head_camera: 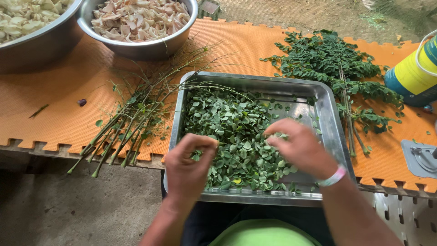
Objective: The person repeatedly picks small green leaves from thin stems and places them into a metal tray. The stems are set aside on the table, and the leaves accumulate in the tray throughout the clip.
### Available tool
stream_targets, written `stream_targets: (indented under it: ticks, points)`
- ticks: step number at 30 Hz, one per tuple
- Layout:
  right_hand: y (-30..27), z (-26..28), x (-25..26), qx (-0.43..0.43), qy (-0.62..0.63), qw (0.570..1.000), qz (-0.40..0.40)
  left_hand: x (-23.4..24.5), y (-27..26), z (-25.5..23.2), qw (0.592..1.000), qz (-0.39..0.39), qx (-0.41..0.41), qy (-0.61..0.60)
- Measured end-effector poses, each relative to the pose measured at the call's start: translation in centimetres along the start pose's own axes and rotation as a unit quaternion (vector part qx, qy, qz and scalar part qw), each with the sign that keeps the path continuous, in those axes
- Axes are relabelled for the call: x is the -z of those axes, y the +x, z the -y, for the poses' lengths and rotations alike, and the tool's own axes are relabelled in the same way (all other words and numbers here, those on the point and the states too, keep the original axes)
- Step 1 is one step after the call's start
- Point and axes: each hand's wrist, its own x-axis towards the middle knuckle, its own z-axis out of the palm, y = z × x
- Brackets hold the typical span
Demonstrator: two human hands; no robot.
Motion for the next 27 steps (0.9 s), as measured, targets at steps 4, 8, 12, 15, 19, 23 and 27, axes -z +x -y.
stream_targets:
  ticks: [4,8,12,15,19,23,27]
  points:
    - [1.0,-4.1,3.7,-0.119,-0.113,0.986,-0.037,3.5,2.2,0.2,0.998,-0.016,0.004,0.063]
    - [1.9,-7.6,4.5,-0.166,-0.165,0.971,0.042,4.7,3.1,-0.7,0.997,-0.017,0.016,0.078]
    - [2.9,-9.8,2.9,-0.149,-0.186,0.968,0.082,4.5,3.3,-0.7,0.993,-0.007,-0.026,0.117]
    - [3.1,-11.0,1.8,-0.104,-0.187,0.975,0.060,6.7,4.6,-0.2,0.974,-0.071,0.004,0.214]
    - [3.4,-11.7,1.0,-0.042,-0.247,0.967,0.048,9.2,5.5,-0.2,0.933,-0.146,-0.090,0.316]
    - [3.5,-11.1,1.1,-0.073,-0.189,0.979,0.039,7.4,4.8,-0.5,0.950,-0.080,-0.103,0.282]
    - [3.0,-8.5,2.4,-0.172,-0.107,0.978,0.053,2.2,3.2,-0.7,0.987,0.010,-0.057,0.150]
